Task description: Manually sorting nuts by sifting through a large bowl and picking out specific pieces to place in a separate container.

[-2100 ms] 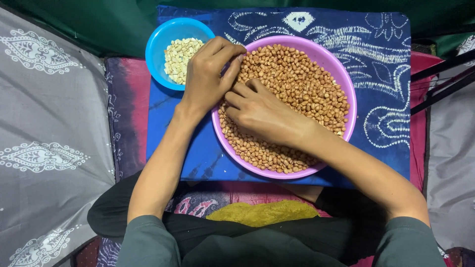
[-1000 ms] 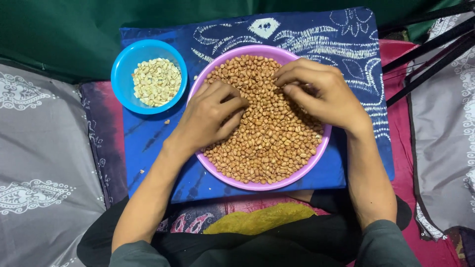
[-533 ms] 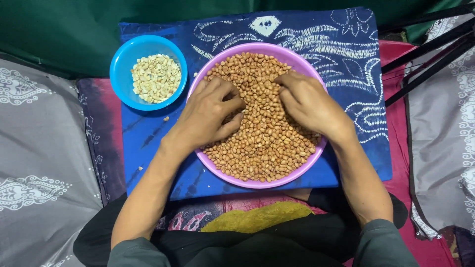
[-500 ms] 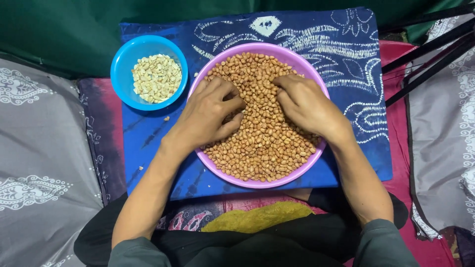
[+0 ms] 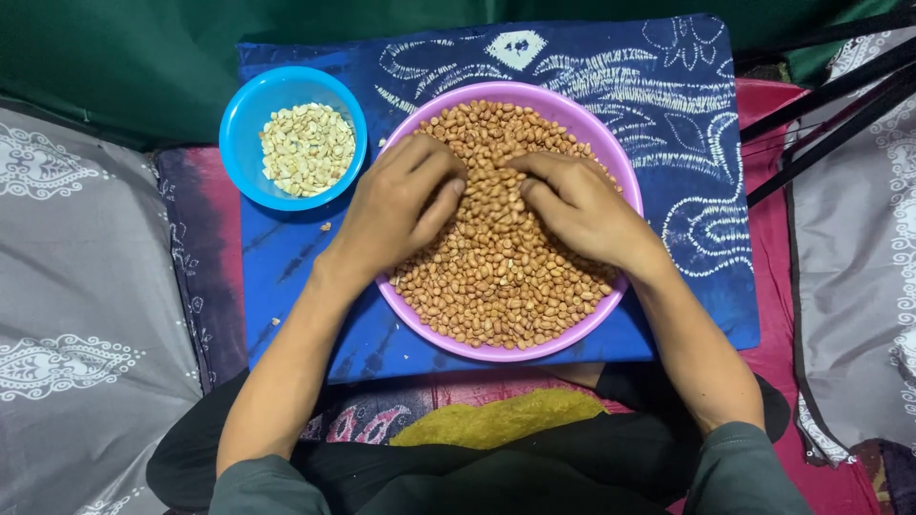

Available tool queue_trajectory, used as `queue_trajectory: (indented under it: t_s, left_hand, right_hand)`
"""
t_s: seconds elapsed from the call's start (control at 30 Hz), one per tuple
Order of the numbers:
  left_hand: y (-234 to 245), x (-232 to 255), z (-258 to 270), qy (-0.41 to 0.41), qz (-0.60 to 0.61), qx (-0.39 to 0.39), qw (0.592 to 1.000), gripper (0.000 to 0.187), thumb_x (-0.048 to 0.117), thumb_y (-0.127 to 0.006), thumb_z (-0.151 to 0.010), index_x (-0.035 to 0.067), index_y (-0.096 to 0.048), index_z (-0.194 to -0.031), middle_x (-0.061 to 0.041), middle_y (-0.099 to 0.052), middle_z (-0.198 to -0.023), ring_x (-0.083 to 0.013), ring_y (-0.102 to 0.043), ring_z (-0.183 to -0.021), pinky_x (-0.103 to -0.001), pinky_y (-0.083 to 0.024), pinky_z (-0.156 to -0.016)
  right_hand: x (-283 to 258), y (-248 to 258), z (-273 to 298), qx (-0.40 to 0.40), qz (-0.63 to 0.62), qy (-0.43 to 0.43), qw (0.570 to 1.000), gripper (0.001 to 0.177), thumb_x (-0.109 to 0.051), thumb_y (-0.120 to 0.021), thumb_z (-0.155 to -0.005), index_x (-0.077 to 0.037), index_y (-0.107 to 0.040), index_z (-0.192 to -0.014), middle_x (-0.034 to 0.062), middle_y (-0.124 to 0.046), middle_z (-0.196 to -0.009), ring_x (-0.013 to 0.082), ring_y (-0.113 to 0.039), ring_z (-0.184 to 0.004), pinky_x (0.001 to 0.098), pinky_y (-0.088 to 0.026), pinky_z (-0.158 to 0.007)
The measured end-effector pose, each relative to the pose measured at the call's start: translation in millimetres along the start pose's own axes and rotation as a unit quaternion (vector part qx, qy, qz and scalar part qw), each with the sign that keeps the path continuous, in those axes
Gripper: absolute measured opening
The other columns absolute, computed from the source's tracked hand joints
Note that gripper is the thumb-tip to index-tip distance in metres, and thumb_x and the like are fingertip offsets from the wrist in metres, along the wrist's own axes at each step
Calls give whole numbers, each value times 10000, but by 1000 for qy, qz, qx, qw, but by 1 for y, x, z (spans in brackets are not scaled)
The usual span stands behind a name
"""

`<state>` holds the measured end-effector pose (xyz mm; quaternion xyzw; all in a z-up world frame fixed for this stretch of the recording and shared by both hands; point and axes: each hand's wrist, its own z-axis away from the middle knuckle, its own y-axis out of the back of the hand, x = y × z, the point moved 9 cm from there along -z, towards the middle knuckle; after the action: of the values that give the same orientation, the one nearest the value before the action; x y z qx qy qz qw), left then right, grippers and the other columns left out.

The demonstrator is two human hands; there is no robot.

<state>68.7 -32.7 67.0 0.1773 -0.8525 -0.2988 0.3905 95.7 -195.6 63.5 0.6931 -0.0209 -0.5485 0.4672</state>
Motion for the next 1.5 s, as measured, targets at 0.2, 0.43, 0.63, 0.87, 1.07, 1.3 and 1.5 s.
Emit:
queue_trajectory:
  t_s: [0.2, 0.43, 0.63, 0.87, 1.07, 1.3, 1.5]
  left_hand:
    - [12, -7, 1, 24, 44, 75, 996, 151, 206, -557, -1063, 136, -690, -1063, -31, -647, -994, -283, -648, -978, -387, -530, -849]
    - [6, -1, 1, 27, 78, 65, 994, 124, 191, -587, -1060, 107, -678, -1051, -96, -633, -896, -351, -667, -888, -443, -539, -811]
    - [7, 2, -2, 20, 71, 59, 996, 118, 170, -612, -1051, 74, -680, -1058, -123, -647, -878, -362, -672, -871, -461, -537, -807]
    - [12, 2, 0, 31, 60, 63, 996, 113, 174, -616, -1052, 86, -686, -1059, -118, -643, -855, -365, -675, -841, -451, -546, -771]
    - [17, 1, 0, 42, 44, 64, 996, 108, 167, -612, -1058, 98, -694, -1076, -99, -653, -844, -344, -688, -820, -422, -557, -746]
    - [16, 1, 0, 26, 29, 68, 997, 121, 180, -603, -1066, 105, -698, -1080, -93, -660, -840, -337, -693, -819, -420, -564, -738]
    - [14, 1, 1, 18, 20, 77, 997, 122, 185, -609, -1065, 98, -694, -1073, -96, -650, -825, -335, -687, -812, -413, -566, -739]
  right_hand:
    - [-36, -30, 2, 14, -11, 125, 992, 343, -4, -466, -959, 90, -674, -1215, 285, -701, -1087, 405, -679, -1060, 518, -545, -951]
    - [-31, -14, 8, 2, -45, 196, 980, 346, 17, -512, -920, 7, -729, -1189, 235, -739, -1113, 411, -704, -1071, 553, -528, -980]
    - [17, 42, 4, 141, 123, 104, 977, 258, 2, -583, -990, -8, -731, -1201, 167, -726, -1104, 383, -700, -1060, 496, -528, -941]
    - [15, -1, -7, 23, 91, -7, 996, 302, -72, -519, -995, 47, -702, -1205, 231, -709, -1044, 423, -686, -1038, 524, -525, -931]
    - [-1, -6, -5, 23, 47, 40, 998, 290, -43, -524, -972, 57, -700, -1180, 246, -708, -1028, 444, -687, -1017, 535, -529, -903]
    - [-52, 9, 6, -22, 3, 154, 988, 260, 27, -538, -953, 61, -725, -1131, 262, -730, -1059, 462, -692, -1016, 552, -528, -907]
    - [-53, -10, 32, -17, 78, 257, 963, 127, -103, -649, -951, -47, -738, -1022, 164, -697, -1106, 388, -651, -1027, 487, -537, -896]
